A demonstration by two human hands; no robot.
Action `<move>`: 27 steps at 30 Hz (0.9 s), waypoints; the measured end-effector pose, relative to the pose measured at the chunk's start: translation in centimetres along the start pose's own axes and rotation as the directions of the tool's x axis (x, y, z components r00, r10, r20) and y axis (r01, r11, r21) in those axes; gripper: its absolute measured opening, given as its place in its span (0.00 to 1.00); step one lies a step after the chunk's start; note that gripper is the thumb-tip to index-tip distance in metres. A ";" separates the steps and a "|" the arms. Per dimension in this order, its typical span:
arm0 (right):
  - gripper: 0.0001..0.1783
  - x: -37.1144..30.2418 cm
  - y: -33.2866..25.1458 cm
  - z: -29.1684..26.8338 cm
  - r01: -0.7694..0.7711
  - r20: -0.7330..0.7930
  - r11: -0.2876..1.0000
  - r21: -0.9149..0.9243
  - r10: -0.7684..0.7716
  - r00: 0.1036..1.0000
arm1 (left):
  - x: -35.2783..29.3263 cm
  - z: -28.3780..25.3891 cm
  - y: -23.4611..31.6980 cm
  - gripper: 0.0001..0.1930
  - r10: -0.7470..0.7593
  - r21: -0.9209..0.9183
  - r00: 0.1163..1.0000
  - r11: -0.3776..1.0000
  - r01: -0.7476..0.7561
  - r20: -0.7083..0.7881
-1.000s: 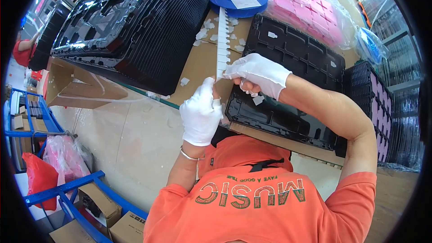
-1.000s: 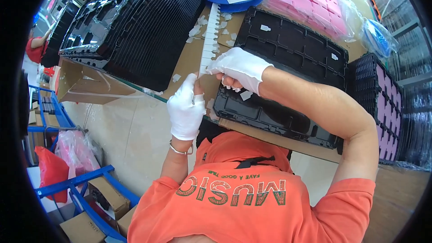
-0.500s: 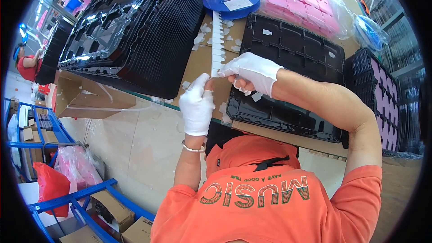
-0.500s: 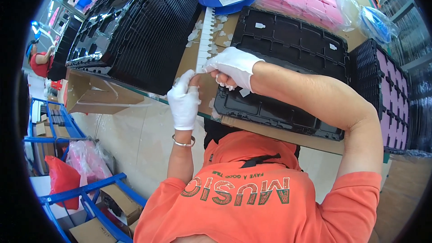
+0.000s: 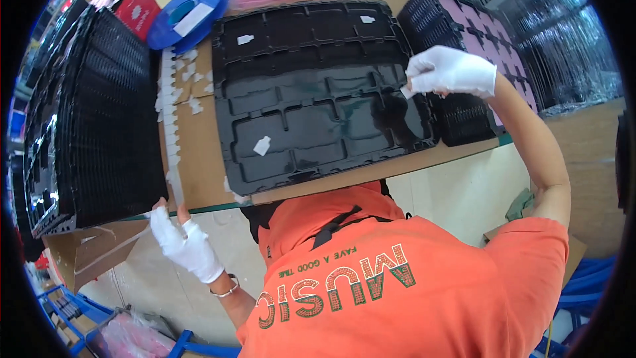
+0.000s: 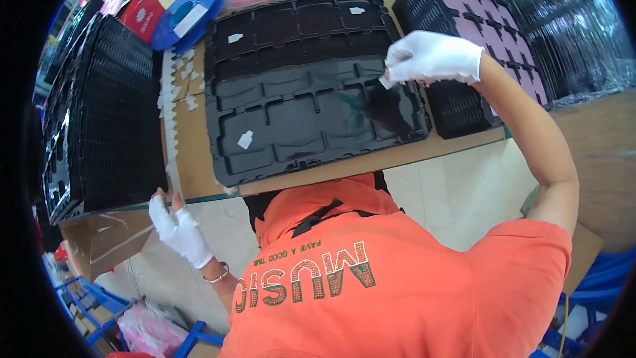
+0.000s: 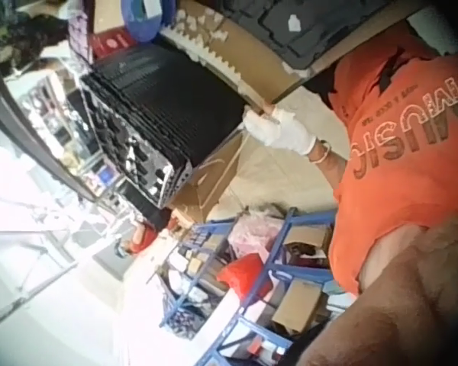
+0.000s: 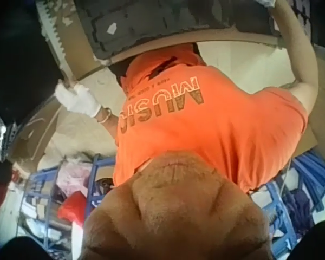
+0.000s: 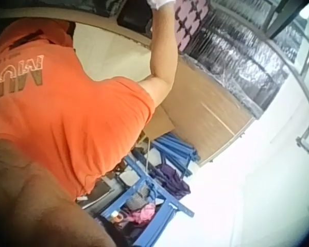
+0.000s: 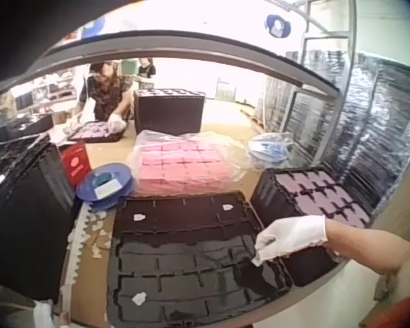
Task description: The person applies stickers onto a black plastic tray, places a foam sheet into the tray, and stacks the assembled tray onto a pile before applying stickers to another tray.
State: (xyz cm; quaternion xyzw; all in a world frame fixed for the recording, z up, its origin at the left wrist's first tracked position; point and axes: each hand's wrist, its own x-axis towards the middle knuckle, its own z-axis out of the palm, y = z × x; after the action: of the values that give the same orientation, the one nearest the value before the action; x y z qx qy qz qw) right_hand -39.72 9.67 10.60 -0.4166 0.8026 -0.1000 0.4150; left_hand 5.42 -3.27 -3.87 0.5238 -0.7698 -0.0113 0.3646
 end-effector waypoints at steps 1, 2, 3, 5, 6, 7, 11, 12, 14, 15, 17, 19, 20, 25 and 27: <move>0.12 -0.5 0.7 0.5 -0.011 0.009 1.000 0.011 0.011 1.000 | -0.1 -0.1 0.3 0.15 0.019 -0.023 0.999 1.000 -0.020 -0.034; 0.12 -0.8 1.3 0.9 -0.019 0.019 1.000 0.023 0.019 1.000 | 0.1 -0.1 1.0 0.15 0.025 -0.028 0.999 0.999 -0.025 -0.021; 0.12 -0.7 1.8 1.3 0.002 0.062 1.000 -0.029 0.000 0.998 | 0.3 -0.3 2.0 0.15 -0.026 -0.122 1.000 0.992 0.024 -0.017; 0.13 0.3 3.8 3.1 0.069 0.043 0.990 -0.123 -0.064 0.997 | 1.0 -0.4 3.9 0.14 -0.063 -0.216 0.998 0.974 0.061 -0.003; 0.15 0.6 4.3 3.8 0.132 0.024 0.965 -0.226 -0.130 0.991 | 1.3 -0.1 4.5 0.14 -0.053 -0.217 0.999 0.975 0.053 0.005; 0.19 0.2 2.9 4.5 0.019 -0.052 0.867 -0.499 -0.052 0.997 | 1.6 0.0 5.1 0.13 -0.002 -0.231 1.000 0.973 0.004 0.009; 0.12 -1.6 3.0 5.2 -0.054 -0.281 0.638 -0.768 -0.259 0.924 | 2.1 0.5 7.1 0.16 0.096 -0.285 0.993 0.956 -0.072 0.069; 0.12 -2.1 3.3 5.3 -0.037 -0.270 0.639 -0.768 -0.270 0.924 | 2.2 0.1 7.0 0.16 0.090 -0.269 0.994 0.961 -0.068 0.068; 0.18 -4.2 4.4 6.0 0.145 -0.194 0.536 -0.831 -0.526 0.828 | 2.5 -0.3 7.3 0.21 0.367 -0.132 0.893 0.930 -0.344 0.260; 0.22 -4.7 4.6 6.7 0.185 -0.169 0.517 -0.836 -0.562 0.810 | 2.9 -0.4 8.6 0.23 0.431 -0.125 0.856 0.902 -0.413 0.284; 0.25 -5.2 5.0 8.3 0.209 -0.186 0.553 -0.806 -0.573 0.798 | 4.0 -0.1 10.4 0.21 0.535 -0.153 0.759 0.841 -0.519 0.370; 0.26 -4.5 6.0 9.4 0.119 -0.249 0.523 -0.844 -0.579 0.777 | 4.9 1.2 11.1 0.21 0.612 -0.130 0.662 0.769 -0.626 0.433; 0.26 -4.0 6.0 9.6 0.090 -0.286 0.526 -0.846 -0.591 0.754 | 5.0 1.8 11.1 0.21 0.627 -0.119 0.642 0.750 -0.650 0.442; 0.30 -4.9 5.2 10.1 0.100 -0.238 0.483 -0.870 -0.588 0.773 | 5.4 2.5 11.7 0.17 0.628 -0.037 0.640 0.726 -0.687 0.442; 0.30 -5.6 5.2 10.4 0.104 -0.207 0.530 -0.841 -0.494 0.845 | 4.6 2.0 11.2 0.15 0.647 -0.059 0.610 0.706 -0.705 0.457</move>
State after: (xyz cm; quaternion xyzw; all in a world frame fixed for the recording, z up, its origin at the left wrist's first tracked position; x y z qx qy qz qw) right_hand -33.30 19.13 4.62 -0.6604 0.7416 0.1145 -0.0271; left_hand -5.50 -2.65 1.64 0.1986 -0.9709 0.0570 0.1212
